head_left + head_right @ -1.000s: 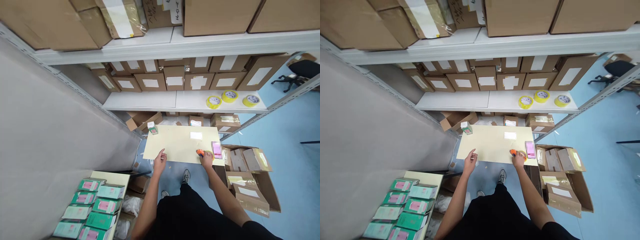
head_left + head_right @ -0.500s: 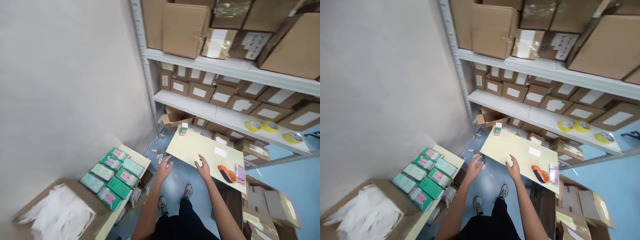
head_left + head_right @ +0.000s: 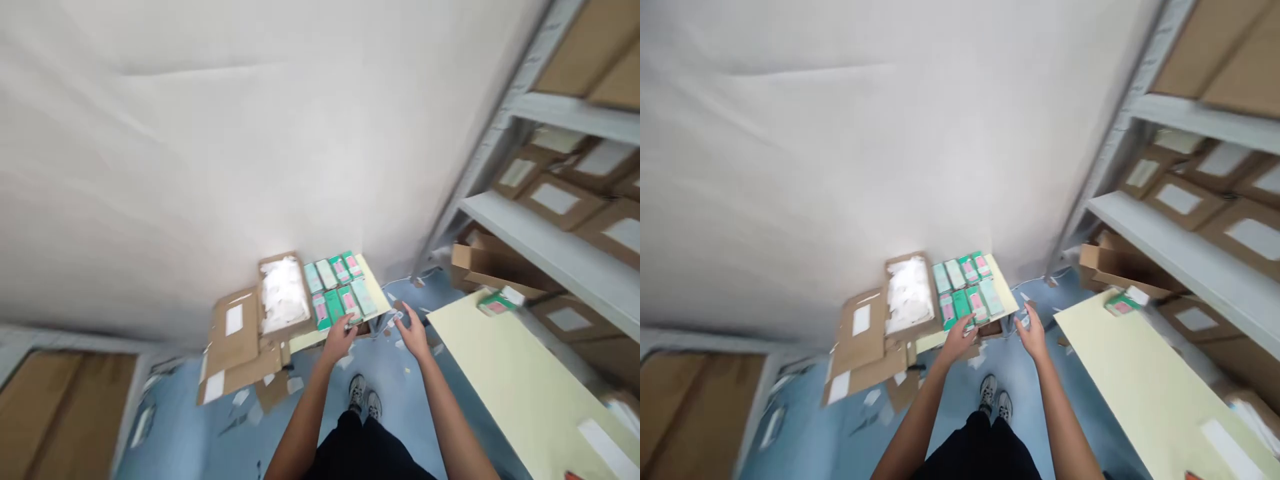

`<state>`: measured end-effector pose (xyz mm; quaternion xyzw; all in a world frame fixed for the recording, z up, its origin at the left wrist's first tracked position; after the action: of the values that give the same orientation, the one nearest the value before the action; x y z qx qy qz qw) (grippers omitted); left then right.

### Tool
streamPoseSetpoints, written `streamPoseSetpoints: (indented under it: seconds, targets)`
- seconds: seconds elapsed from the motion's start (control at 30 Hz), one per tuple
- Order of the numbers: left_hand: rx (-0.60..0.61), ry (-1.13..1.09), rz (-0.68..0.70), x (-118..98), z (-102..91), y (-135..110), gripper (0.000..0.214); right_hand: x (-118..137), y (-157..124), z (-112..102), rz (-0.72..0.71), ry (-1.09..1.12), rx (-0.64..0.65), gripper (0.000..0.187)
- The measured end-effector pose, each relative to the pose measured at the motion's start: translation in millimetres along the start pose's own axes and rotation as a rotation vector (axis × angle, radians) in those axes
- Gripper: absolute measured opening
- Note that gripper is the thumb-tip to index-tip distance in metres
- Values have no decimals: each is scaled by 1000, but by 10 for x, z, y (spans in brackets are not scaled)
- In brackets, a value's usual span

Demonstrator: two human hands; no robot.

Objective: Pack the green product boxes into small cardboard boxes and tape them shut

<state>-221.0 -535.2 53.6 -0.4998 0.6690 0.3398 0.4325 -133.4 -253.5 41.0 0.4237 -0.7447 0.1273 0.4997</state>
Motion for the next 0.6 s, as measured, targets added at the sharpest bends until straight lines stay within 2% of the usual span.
streamPoseSetpoints:
  seconds: [0.1,0.2,0.33,0.4,0.5,0.6]
  targets:
    - [-87,52,-50,202,-539,-254,52,310,-7,683,-17,101,134,70]
    - [-220,56,-120,365,-1196,-490,54,795,-179,1300,-46,189,251,71]
    - [-387,43,-143,602,-2076,-725,54,1574,-526,1981,-153,221,377,69]
    - [-475,31,-160,813,-2465,-820,54,1931,-716,2283,-231,227,419,66]
    - [-536,-18,-227,1235,-2893,-936,56,2322,-1022,2721,-303,252,437,66]
    - [-507,-81,-219,1601,-3241,-991,56,2552,-1397,3203,-318,255,422,66]
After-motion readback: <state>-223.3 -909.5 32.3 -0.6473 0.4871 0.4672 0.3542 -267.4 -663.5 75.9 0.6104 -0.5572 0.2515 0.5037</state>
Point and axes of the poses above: each hand's wrist, its own y-axis towards the middle knuckle, its own z-axis out of the palm, x = y × z, the point moved 10 cm from there along y, towards the middle knuckle, and after that the axes turned 10 degrees about -x, right-handed, at the moved point
